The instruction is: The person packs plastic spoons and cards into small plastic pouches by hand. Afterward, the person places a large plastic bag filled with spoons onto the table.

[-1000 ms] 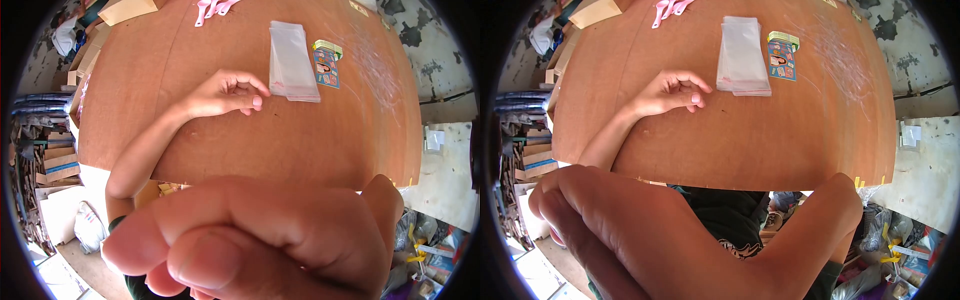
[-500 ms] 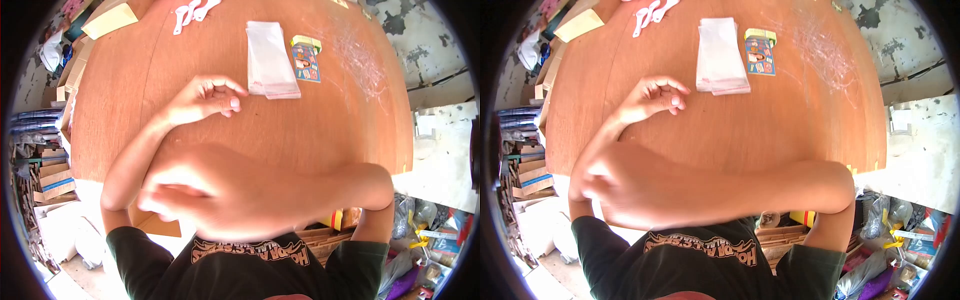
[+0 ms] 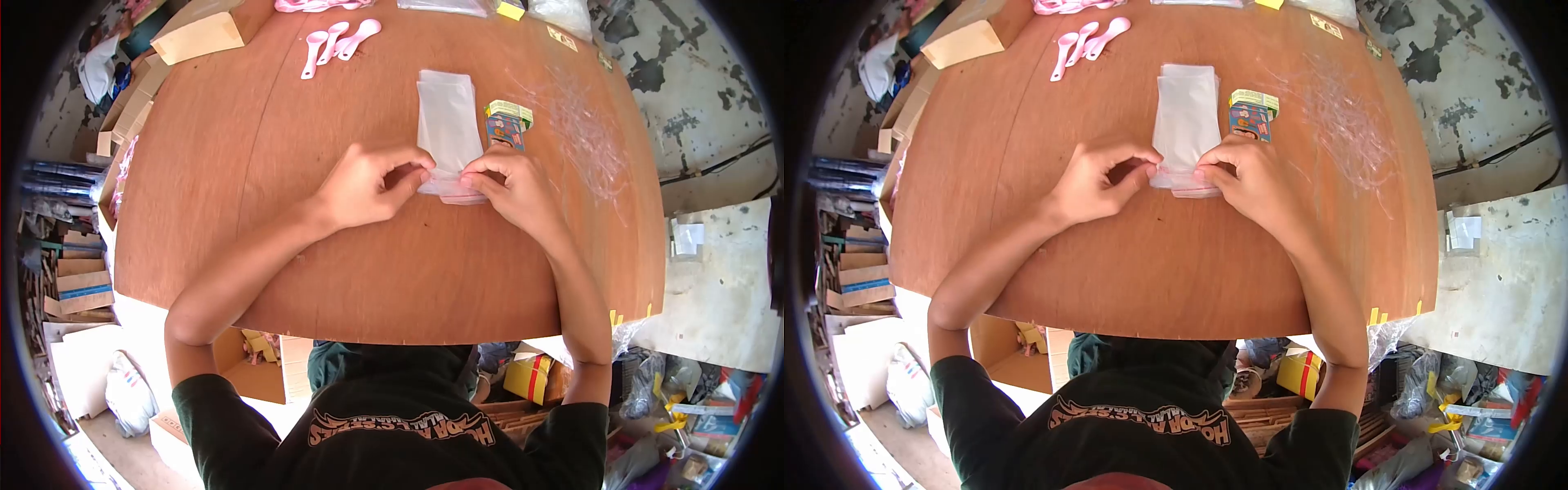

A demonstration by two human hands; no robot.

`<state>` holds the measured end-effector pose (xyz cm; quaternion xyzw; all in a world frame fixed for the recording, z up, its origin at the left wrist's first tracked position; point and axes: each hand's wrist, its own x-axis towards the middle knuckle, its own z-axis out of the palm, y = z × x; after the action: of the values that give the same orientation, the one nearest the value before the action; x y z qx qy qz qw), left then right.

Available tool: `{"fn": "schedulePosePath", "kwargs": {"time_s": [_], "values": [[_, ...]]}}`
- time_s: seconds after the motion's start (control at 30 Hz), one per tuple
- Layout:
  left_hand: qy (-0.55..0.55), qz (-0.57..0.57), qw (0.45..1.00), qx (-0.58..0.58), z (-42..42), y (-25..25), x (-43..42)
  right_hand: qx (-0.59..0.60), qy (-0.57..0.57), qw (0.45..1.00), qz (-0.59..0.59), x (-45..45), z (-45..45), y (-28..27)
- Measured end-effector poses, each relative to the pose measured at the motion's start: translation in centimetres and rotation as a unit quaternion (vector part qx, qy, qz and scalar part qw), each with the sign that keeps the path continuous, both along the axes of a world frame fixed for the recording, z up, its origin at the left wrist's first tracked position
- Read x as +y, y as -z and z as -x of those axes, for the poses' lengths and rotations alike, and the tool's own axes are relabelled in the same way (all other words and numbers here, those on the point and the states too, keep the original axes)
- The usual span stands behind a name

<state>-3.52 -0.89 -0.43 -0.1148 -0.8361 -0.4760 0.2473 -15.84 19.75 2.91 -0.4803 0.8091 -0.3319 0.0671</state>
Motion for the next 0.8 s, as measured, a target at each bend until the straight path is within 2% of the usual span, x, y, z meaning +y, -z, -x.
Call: {"fn": "schedulePosePath", "kwargs": {"time_s": [0.07,0.13,0.2,0.27,0.33,0.37,0.43,0.47,0.53,0.57,0.63,0.67,0.7,0.73,0.8], "values": [[0.014,0.067,0.998,0.001,-0.2,-0.3,-0.1,-0.012,0.007,1.000,0.002,0.1,0.2,0.5],[0.017,0.083,0.996,-0.015,-0.2,-0.2,-0.1,-0.035,0.007,0.999,0.022,0.2,0.4,1.1],[0.032,0.146,0.987,0.063,0.1,0.0,0.0,-0.043,0.009,0.999,0.031,0.2,0.5,1.3],[0.046,0.167,0.982,0.078,0.4,0.1,0.2,-0.053,0.011,0.998,0.039,0.2,0.6,1.8],[0.063,0.189,0.975,0.093,0.4,0.1,0.3,-0.061,0.030,0.990,0.122,0.2,0.7,2.2],[0.063,0.203,0.972,0.097,0.4,0.0,0.3,-0.059,0.031,0.990,0.122,0.4,0.7,2.1],[0.064,0.215,0.969,0.103,0.5,-0.1,0.3,0.061,0.198,0.950,0.233,0.4,-0.2,0.4],[0.061,0.219,0.971,0.078,0.4,-0.1,0.2,0.062,0.198,0.951,0.230,0.6,-0.2,0.1],[0.056,0.223,0.972,0.055,0.3,-0.1,0.2,0.248,0.159,0.910,0.291,1.0,0.4,-0.6],[0.047,0.218,0.972,0.070,0.3,0.1,0.2,0.249,0.158,0.910,0.292,1.1,0.2,-0.9],[0.039,0.213,0.973,0.082,0.0,0.1,0.6,0.276,0.067,0.941,0.185,1.5,-1.2,-1.0],[-0.022,0.193,0.974,0.112,-0.2,0.0,0.9,0.276,0.067,0.941,0.186,1.5,-1.6,-0.9],[-0.083,0.173,0.971,0.143,-0.3,-0.3,1.0,0.298,-0.018,0.938,0.178,1.3,-2.0,-0.7],[-0.083,0.174,0.971,0.144,-0.2,-0.8,1.0,0.317,-0.102,0.928,0.169,1.2,-2.4,-0.7],[-0.034,0.233,0.958,0.161,-0.1,-1.7,0.6,0.292,-0.126,0.933,0.168,1.2,-3.5,-0.6]]}}
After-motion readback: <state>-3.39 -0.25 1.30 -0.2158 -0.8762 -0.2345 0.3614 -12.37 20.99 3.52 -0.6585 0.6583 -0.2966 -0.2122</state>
